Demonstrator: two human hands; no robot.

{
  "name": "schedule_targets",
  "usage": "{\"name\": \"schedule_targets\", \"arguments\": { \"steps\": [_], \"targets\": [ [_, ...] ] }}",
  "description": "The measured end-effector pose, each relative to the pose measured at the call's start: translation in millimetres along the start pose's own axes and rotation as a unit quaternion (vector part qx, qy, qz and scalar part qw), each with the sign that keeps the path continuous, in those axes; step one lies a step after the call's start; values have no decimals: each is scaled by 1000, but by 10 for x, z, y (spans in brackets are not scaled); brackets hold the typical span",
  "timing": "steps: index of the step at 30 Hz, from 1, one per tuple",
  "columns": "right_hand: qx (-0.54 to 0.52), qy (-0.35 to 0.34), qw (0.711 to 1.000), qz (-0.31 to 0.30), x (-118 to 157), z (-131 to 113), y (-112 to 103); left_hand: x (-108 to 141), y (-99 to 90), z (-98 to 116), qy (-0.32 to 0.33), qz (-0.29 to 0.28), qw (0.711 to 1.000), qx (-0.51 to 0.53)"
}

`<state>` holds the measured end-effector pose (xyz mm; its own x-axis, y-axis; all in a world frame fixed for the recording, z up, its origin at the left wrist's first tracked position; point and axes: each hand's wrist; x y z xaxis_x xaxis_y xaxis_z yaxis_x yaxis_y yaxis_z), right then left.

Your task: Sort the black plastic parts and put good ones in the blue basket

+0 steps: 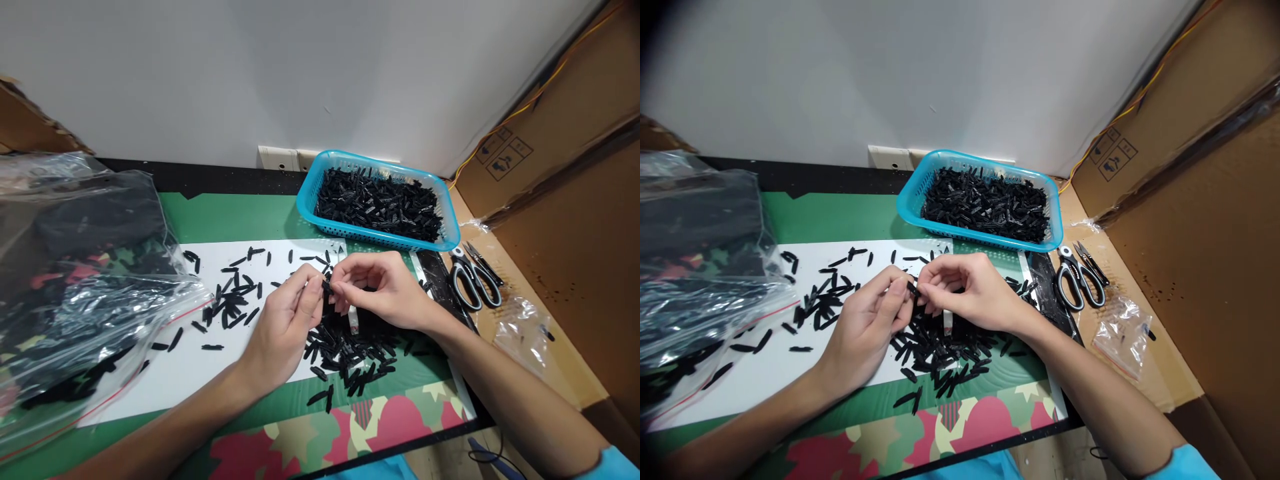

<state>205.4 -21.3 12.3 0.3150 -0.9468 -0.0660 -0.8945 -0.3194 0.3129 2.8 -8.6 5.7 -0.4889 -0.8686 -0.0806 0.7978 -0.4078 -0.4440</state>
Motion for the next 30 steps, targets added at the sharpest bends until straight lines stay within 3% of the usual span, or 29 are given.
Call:
{"name": "schedule_targets", "arguments": {
  "steps": [18,30],
  "targets": [
    [51,33,998,-22,-5,-49,-9,23,4,-48,-20,-28,999,-22],
    [41,0,999,33,0,24,98,6,15,-33,-18,-16,1000,-17]
  ]
}}
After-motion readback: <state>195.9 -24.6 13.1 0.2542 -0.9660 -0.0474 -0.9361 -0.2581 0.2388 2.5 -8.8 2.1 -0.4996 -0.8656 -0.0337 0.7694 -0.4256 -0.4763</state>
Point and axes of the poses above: each hand's wrist, its own x-axis away from the middle knuckle, its own y-axis out of the palm, z = x × y, and after that the axes turned 11 degrees about -x, right-handed
